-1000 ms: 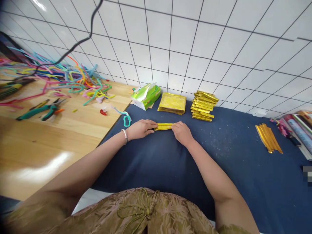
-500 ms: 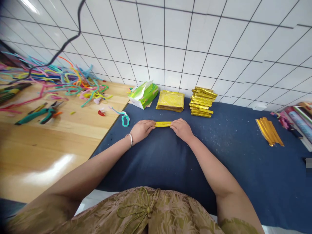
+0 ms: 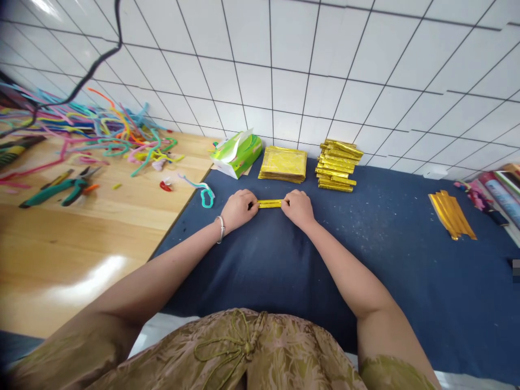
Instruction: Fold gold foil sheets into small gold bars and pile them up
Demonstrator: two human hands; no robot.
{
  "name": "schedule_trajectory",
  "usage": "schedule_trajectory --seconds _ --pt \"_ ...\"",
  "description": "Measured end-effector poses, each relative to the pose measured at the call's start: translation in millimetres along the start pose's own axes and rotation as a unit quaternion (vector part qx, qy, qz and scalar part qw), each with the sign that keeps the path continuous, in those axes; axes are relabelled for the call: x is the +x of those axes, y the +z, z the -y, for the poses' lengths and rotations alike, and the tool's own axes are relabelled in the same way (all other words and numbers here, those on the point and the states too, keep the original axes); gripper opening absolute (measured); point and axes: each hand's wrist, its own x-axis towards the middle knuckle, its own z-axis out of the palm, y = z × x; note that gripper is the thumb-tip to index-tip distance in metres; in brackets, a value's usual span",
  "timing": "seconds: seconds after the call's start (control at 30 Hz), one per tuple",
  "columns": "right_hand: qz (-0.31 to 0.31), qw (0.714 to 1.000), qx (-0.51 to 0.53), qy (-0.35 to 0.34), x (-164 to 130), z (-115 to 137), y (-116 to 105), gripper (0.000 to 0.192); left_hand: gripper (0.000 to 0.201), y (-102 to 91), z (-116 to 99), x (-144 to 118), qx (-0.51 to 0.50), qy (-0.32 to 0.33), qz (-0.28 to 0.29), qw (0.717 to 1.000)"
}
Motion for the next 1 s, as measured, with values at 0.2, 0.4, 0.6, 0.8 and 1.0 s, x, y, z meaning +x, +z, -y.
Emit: schedule_trajectory --seconds 0.2,0.4,0.6,0.8,1.0 --pt "-0.005 1.0 -0.027 0.0 -1.7 2.8 1.1 0.016 0.017 3.5 6.2 0.9 -0.014 0.006 0.0 1.0" --pt "-0.009 0.999 -0.049 0.009 -3.6 3.2 0.9 0.016 0.017 5.3 10.9 -0.6 -0.027 -0.008 -0.006 1.0" --pt "-0.022 0.998 -0.059 0.016 -5.5 4.3 1.7 0.016 0.017 7.6 14.0 -0.3 -0.03 -0.029 -0.01 0.999" --pt "-0.04 0.997 -0.063 0.02 -7.6 0.5 1.4 0.019 0.019 7.3 13.8 0.2 -0.027 -0.029 -0.007 0.999" --pt "-0.036 0.998 -0.047 0.029 -9.5 -2.5 1.8 0.02 0.021 5.6 13.2 1.2 -0.028 -0.042 -0.019 0.999"
